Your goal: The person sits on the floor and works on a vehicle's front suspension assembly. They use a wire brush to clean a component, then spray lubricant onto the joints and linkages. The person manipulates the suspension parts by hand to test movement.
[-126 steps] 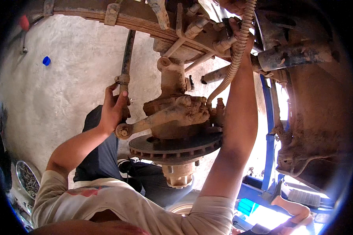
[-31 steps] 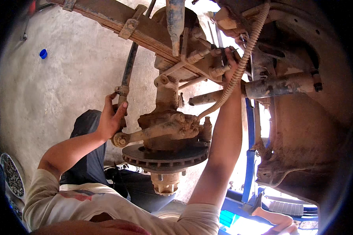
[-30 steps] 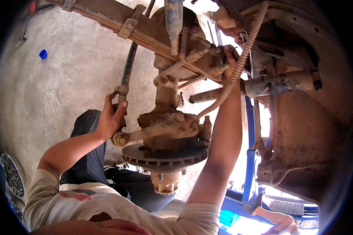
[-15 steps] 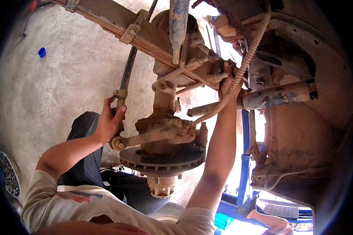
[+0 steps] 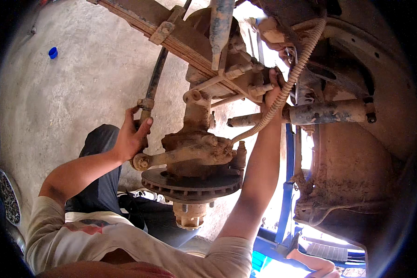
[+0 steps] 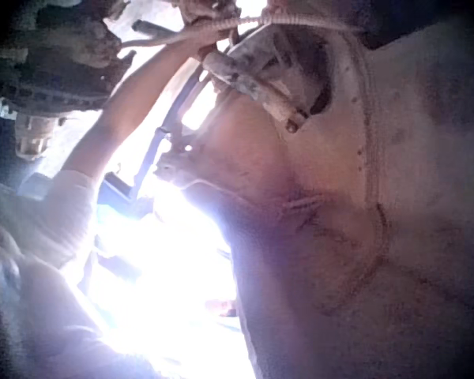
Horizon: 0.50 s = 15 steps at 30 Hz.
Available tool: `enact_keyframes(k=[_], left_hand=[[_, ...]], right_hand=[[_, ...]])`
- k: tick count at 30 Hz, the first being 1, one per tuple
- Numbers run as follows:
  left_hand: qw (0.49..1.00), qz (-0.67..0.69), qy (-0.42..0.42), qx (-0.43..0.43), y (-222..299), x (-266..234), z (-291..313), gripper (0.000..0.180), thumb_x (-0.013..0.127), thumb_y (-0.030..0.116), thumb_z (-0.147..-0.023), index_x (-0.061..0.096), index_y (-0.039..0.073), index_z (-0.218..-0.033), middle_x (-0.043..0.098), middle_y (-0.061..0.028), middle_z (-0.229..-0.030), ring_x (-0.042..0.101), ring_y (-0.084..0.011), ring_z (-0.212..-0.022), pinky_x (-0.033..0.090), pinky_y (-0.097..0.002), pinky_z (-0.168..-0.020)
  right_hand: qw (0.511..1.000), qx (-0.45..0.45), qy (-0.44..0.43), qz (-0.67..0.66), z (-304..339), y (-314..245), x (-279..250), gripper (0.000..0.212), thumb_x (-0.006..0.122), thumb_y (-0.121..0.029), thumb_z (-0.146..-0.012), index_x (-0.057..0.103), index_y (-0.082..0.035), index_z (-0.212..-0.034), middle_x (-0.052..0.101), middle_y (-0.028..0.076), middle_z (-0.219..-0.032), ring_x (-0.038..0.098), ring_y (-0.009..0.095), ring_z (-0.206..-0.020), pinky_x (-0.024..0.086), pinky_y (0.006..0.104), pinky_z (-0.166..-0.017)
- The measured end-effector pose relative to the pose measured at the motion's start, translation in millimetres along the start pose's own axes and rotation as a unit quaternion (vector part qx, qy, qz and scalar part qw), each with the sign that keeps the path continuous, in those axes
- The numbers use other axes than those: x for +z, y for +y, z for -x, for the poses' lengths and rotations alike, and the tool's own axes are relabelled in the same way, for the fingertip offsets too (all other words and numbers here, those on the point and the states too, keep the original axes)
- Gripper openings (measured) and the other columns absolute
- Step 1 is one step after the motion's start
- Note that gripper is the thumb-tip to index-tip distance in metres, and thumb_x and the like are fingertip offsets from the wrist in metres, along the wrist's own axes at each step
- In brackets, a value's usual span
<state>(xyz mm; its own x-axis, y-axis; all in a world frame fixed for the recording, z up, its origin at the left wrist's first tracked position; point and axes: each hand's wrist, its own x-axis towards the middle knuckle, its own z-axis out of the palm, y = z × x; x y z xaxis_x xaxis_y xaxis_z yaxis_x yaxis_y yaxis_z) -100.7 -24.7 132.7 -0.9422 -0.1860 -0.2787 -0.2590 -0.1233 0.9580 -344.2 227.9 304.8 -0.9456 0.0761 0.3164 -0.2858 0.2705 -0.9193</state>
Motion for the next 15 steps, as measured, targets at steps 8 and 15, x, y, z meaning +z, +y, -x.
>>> enact_keyframes(k=[8, 15], left_hand=[[0.999, 0.025, 0.009, 0.022, -1.4, 5.4, -2.2, 0.072, 0.06, 0.043, -0.093, 0.026, -0.006, -0.134, 0.063, -0.0137, -0.075, 0.059, -0.0192, -0.058, 0.045, -0.0339, -0.054], [0.999, -0.013, -0.005, 0.031, 7.8, 0.9, -6.5, 0.074, 0.059, 0.044, -0.093, 0.026, -0.007, -0.134, 0.062, -0.0154, -0.075, 0.061, -0.0215, -0.061, 0.047, -0.0356, -0.057]], right_hand=[[0.998, -0.025, -0.058, 0.005, -28.7, 13.6, -18.0, 0.042, 0.069, -0.02, -0.088, 0.058, 0.004, -0.121, 0.062, 0.014, -0.116, 0.056, 0.022, -0.107, 0.045, 0.0322, -0.094], [0.998, 0.007, -0.063, 0.0, -31.1, 11.4, -14.0, 0.036, 0.069, -0.02, -0.087, 0.061, 0.004, -0.113, 0.064, 0.012, -0.103, 0.06, 0.021, -0.093, 0.048, 0.0304, -0.081]])
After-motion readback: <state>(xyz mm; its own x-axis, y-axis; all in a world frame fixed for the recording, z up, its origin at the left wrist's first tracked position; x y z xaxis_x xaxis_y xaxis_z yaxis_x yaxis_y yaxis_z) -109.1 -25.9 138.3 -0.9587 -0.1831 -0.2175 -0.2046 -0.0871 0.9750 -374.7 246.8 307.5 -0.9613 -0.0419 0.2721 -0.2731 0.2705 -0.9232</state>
